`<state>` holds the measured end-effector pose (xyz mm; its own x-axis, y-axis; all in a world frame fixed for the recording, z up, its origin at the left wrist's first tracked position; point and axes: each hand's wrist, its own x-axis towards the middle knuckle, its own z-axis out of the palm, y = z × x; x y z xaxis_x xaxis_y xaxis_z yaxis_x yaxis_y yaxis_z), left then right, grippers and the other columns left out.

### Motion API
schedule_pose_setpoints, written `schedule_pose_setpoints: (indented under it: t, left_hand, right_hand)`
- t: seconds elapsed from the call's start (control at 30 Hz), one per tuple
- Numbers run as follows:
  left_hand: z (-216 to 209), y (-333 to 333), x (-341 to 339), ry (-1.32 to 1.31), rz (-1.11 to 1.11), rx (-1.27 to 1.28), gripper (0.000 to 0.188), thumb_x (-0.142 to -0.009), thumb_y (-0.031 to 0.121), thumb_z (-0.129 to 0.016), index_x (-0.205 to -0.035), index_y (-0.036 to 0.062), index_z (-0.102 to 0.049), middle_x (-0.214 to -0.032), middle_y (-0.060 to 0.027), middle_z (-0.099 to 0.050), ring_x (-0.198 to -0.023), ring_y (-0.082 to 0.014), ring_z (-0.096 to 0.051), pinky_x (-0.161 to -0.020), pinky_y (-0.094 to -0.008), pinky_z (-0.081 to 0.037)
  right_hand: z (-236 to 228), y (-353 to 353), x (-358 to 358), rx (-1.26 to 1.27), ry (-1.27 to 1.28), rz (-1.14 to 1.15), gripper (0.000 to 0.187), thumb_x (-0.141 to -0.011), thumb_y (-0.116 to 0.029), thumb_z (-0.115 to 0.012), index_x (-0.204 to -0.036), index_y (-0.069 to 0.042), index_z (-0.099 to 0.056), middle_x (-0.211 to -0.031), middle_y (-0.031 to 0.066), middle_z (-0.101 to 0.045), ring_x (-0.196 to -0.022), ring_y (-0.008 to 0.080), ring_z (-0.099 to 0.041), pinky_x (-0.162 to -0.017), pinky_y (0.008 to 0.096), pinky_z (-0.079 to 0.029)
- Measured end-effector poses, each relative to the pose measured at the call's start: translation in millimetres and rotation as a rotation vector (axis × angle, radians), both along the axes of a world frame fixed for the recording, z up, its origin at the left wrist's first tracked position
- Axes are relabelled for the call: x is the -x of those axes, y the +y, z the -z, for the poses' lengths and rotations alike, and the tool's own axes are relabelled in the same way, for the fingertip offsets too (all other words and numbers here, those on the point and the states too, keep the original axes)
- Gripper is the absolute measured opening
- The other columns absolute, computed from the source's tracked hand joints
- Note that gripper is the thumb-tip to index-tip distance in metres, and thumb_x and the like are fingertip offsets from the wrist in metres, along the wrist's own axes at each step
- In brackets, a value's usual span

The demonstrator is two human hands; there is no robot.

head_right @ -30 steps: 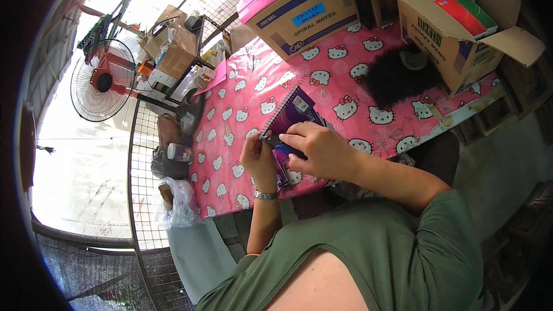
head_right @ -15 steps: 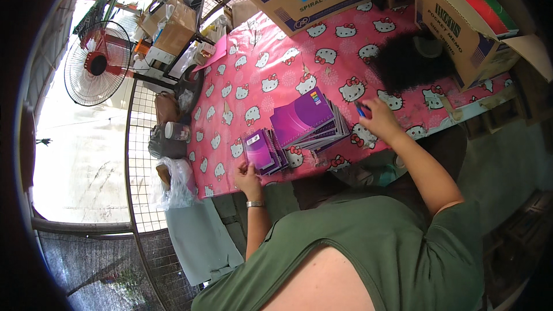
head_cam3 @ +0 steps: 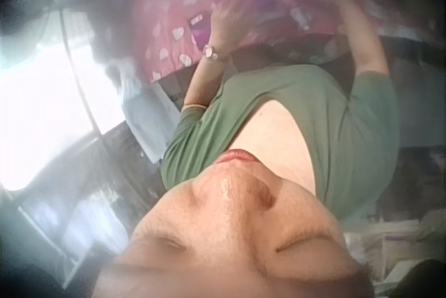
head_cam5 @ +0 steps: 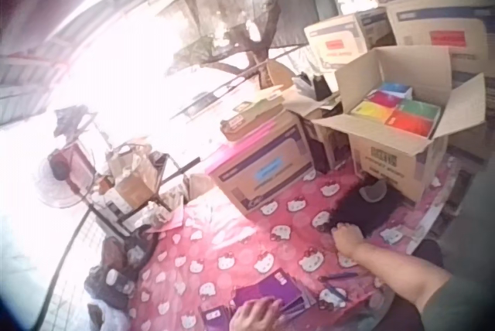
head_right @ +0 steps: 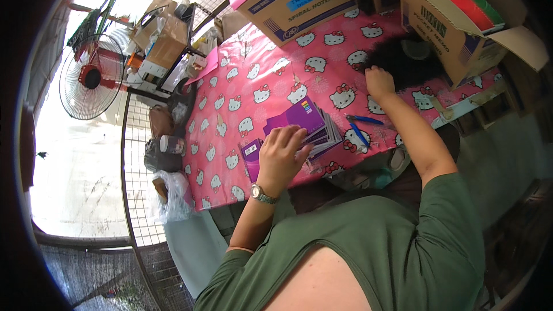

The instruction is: The person organizes and stacks notebooks on a table, aligning them by hand before picking up the entire stack.

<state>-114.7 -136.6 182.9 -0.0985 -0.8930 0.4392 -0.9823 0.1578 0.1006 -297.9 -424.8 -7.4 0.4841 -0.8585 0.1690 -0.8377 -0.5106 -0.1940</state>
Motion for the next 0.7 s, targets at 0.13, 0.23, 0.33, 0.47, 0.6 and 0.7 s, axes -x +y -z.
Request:
schedule_pose_setpoints:
  t: [0.13, 0.23, 0.33, 0.47, 0.6, 0.7]
  left_hand:
    - [-9.8, -6.1, -2.3, -0.023, 0.016, -0.167, 0.026, -0.081, 0.017, -0.074, -0.106, 0.0106, -0.069, -0.103, -0.0055, -0.069, -0.091, -0.0226, -0.067, -0.075, -0.0359, -0.055]
    - [-29.8, -11.2, -15.1, 0.090, 0.122, -0.212, 0.023, -0.083, 0.011, -0.071, -0.105, 0.0088, -0.069, -0.098, -0.0085, -0.069, -0.083, -0.0248, -0.068, -0.071, -0.0364, -0.056]
    - [-53.4, -14.0, -22.7, 0.198, 0.131, -0.173, 0.020, -0.085, 0.003, -0.065, -0.105, 0.0040, -0.067, -0.096, -0.0114, -0.068, -0.083, -0.0291, -0.067, -0.072, -0.0377, -0.055]
    - [-42.0, -26.4, -25.3, 0.120, -0.010, -0.018, 0.021, -0.087, 0.007, -0.061, -0.108, 0.0045, -0.061, -0.096, -0.0132, -0.066, -0.092, -0.0333, -0.063, -0.083, -0.0445, -0.047]
    - [-29.0, -33.9, -20.6, 0.107, -0.058, 0.047, 0.017, -0.090, 0.013, -0.063, -0.105, 0.0053, -0.062, -0.093, -0.0107, -0.066, -0.088, -0.0296, -0.062, -0.085, -0.0418, -0.042]
    - [-26.5, -36.1, -15.3, 0.114, -0.060, 0.105, 0.014, -0.091, 0.016, -0.065, -0.100, 0.0065, -0.064, -0.088, -0.0084, -0.066, -0.084, -0.0271, -0.061, -0.083, -0.0385, -0.040]
  right_hand:
    - [-42.6, 8.2, 9.3, 0.004, -0.320, 0.018, 0.016, -0.090, -0.008, -0.057, -0.102, -0.003, -0.066, -0.103, 0.0193, -0.062, -0.098, 0.0359, -0.065, -0.084, 0.0439, -0.054]
    - [-72.5, 9.1, 18.2, -0.043, -0.569, -0.124, 0.019, -0.093, -0.009, -0.058, -0.107, -0.004, -0.068, -0.104, 0.0173, -0.062, -0.096, 0.0343, -0.065, -0.084, 0.0420, -0.054]
    - [-135.0, 46.8, 12.5, -0.316, -0.865, -0.426, 0.021, -0.095, -0.010, -0.062, -0.112, -0.005, -0.071, -0.101, 0.0115, -0.064, -0.092, 0.0258, -0.064, -0.083, 0.0362, -0.052]
    - [-186.7, 103.7, -1.6, -0.450, -0.961, -0.698, 0.019, -0.091, -0.008, -0.069, -0.109, -0.007, -0.073, -0.094, 0.0058, -0.064, -0.089, 0.0195, -0.062, -0.081, 0.0327, -0.050]
    - [-193.4, 112.5, -9.6, -0.088, -0.958, -0.757, 0.017, -0.089, -0.009, -0.071, -0.106, -0.009, -0.074, -0.095, 0.0042, -0.064, -0.090, 0.0211, -0.062, -0.083, 0.0344, -0.049]
    - [-197.9, 114.7, -5.4, 0.007, -0.919, -0.679, 0.016, -0.087, -0.009, -0.072, -0.103, -0.010, -0.073, -0.096, 0.0042, -0.064, -0.092, 0.0225, -0.062, -0.084, 0.0360, -0.048]
